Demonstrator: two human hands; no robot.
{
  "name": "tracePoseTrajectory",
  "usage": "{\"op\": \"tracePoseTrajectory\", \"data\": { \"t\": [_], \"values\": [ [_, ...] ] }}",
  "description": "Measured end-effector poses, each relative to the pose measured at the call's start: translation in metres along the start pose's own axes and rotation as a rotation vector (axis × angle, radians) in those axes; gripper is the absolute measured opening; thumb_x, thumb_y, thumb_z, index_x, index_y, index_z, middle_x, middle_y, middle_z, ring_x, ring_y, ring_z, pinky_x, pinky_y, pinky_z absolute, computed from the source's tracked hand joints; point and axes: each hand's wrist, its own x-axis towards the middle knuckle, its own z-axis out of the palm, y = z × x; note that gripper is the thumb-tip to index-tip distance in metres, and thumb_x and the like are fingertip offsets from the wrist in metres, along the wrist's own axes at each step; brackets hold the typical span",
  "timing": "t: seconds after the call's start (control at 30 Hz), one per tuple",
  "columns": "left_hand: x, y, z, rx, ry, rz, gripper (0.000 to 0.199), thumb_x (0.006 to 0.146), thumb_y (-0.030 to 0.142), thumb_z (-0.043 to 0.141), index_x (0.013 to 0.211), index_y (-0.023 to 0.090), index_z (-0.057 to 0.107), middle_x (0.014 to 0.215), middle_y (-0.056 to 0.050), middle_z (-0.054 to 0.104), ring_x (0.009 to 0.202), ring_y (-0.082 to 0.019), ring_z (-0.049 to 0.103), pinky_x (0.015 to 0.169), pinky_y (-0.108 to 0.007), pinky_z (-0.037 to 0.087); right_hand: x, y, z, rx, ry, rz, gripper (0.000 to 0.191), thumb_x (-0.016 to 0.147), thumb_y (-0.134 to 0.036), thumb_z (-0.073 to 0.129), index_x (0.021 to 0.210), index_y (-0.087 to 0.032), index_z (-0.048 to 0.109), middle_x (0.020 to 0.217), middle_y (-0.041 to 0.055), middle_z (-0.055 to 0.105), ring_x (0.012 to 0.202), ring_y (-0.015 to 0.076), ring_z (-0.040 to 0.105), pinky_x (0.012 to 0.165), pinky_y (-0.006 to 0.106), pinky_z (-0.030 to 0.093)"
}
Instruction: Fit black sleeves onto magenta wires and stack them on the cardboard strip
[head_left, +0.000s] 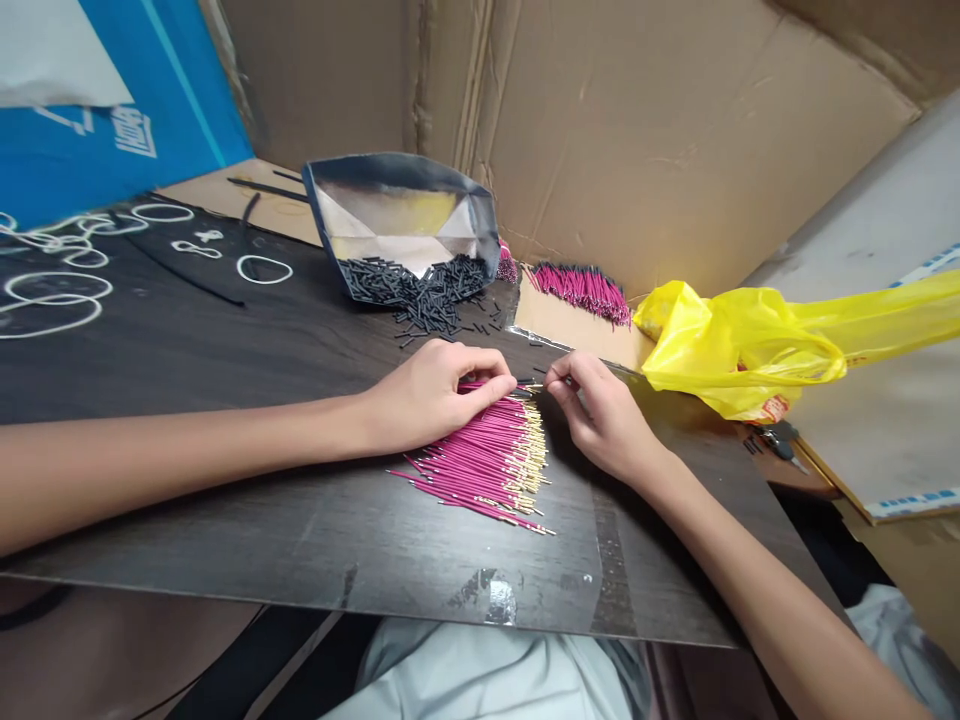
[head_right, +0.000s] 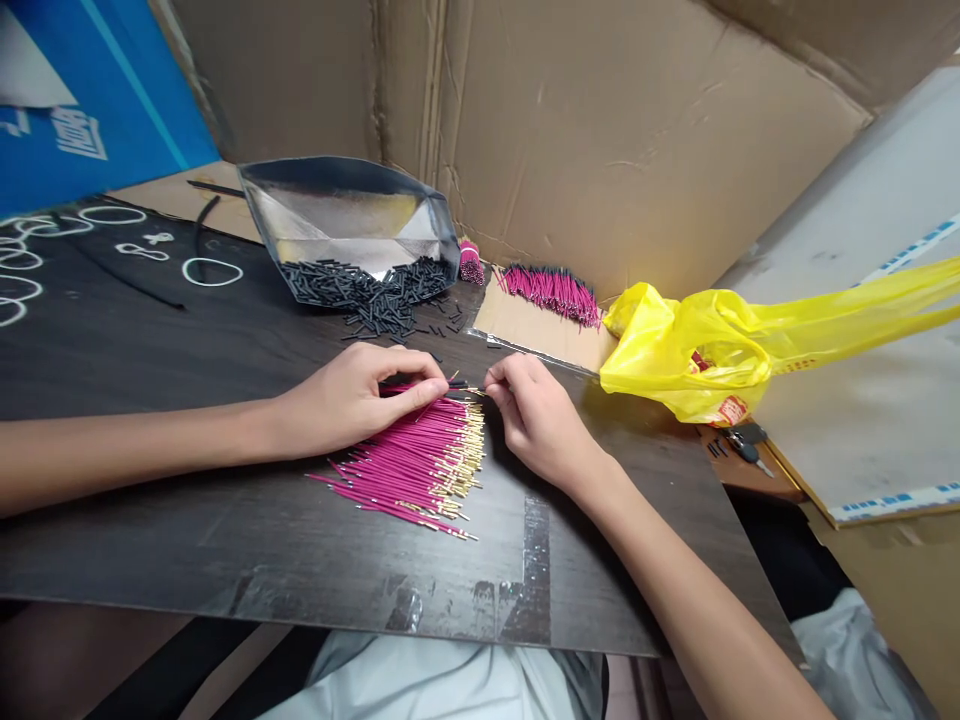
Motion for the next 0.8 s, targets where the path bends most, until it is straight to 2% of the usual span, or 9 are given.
{"op": "tracePoseTrajectory", "data": {
  "t": [0.23, 0.57, 0.8],
  "values": [
    [0.0, -0.001, 0.0, -0.003, 0.004, 0.003, 0.024, 0.097, 0.038, 0.056, 0.089, 0.02, 0.071, 0.084, 0.005, 0.072, 0.076, -0.01, 0.063, 0.071, -0.023, 0.042, -0.001, -0.006, -0.002, -0.025, 0.04, 0.004, 0.008, 0.099, -0.013, 0.047, 0.097, -0.02, 0.048, 0.093, 0.0042, 0.058, 0.087, 0.017, 0.055, 0.078, 0.03, 0.044],
    [0.0, 0.0, 0.0, 0.014, -0.004, 0.012, 0.027, 0.097, 0.038, 0.054, 0.09, 0.019, 0.072, 0.088, 0.002, 0.074, 0.078, -0.013, 0.065, 0.072, -0.025, 0.043, -0.001, -0.015, -0.003, -0.117, 0.052, -0.015, 0.008, 0.1, -0.014, 0.044, 0.098, -0.021, 0.048, 0.094, 0.0069, 0.061, 0.089, 0.0199, 0.057, 0.078, 0.033, 0.047],
    [-0.001, 0.0, -0.001, 0.008, -0.011, 0.009, 0.028, 0.098, 0.039, 0.053, 0.093, 0.019, 0.072, 0.088, 0.001, 0.074, 0.079, -0.013, 0.065, 0.072, -0.025, 0.043, -0.003, -0.025, 0.0, 0.071, 0.142, 0.034, 0.01, 0.097, -0.013, 0.053, 0.101, -0.022, 0.051, 0.093, 0.0026, 0.061, 0.083, 0.0146, 0.061, 0.076, 0.029, 0.052]
  ]
}}
